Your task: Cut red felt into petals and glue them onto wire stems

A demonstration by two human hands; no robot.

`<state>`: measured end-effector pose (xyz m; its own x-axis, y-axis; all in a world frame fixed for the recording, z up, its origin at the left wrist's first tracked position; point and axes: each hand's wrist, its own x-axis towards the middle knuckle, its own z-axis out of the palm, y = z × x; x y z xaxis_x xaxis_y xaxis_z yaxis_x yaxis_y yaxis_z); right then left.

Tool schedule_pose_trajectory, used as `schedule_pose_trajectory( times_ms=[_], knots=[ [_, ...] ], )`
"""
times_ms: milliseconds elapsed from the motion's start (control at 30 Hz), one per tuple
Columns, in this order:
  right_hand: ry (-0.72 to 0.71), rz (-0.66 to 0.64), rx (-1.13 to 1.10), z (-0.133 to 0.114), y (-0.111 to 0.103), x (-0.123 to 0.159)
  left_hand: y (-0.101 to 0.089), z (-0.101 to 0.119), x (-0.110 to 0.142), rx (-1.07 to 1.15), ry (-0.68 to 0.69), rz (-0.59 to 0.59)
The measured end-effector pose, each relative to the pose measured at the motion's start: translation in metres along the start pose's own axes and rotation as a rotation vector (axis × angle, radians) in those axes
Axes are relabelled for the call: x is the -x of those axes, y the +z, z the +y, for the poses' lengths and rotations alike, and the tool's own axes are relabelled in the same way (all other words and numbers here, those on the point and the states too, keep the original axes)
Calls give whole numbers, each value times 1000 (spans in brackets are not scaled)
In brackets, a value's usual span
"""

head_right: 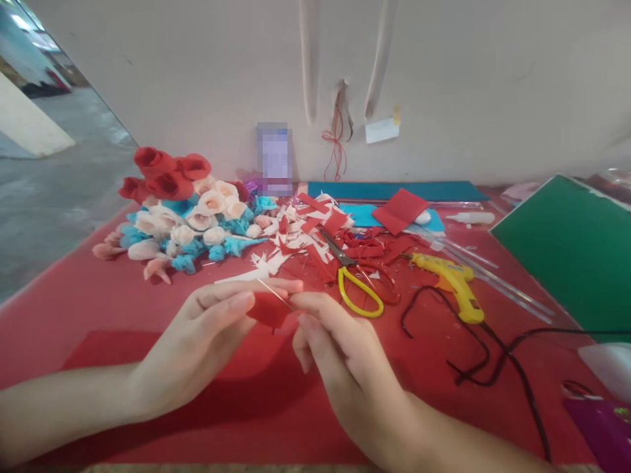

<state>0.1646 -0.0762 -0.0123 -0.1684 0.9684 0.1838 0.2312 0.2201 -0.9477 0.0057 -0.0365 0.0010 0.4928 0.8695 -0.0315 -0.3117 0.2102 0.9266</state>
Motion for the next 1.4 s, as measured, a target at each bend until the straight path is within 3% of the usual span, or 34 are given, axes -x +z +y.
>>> schedule_pose_trajectory(
  times_ms=[100, 300, 433, 667, 1000, 1400],
  knots=[
    [21, -18, -42, 1, -2, 0, -3, 4, -4, -19, 18, -14],
    [82, -72, -141, 0, -4, 1, -11, 4, -15, -198, 105, 76],
    [94, -86, -129, -1, -4, 2, -14, 4, -15, -348, 138, -10],
    [2, -45, 5, -4, -7, 3, -16, 15, -8, -421, 157, -151],
    [-42, -76, 69, -5, -10, 7, -12, 18, -2, -458, 164, -69],
    [-65, -79, 71, 0, -5, 6, -10, 16, -4, -530, 219, -91]
  ],
)
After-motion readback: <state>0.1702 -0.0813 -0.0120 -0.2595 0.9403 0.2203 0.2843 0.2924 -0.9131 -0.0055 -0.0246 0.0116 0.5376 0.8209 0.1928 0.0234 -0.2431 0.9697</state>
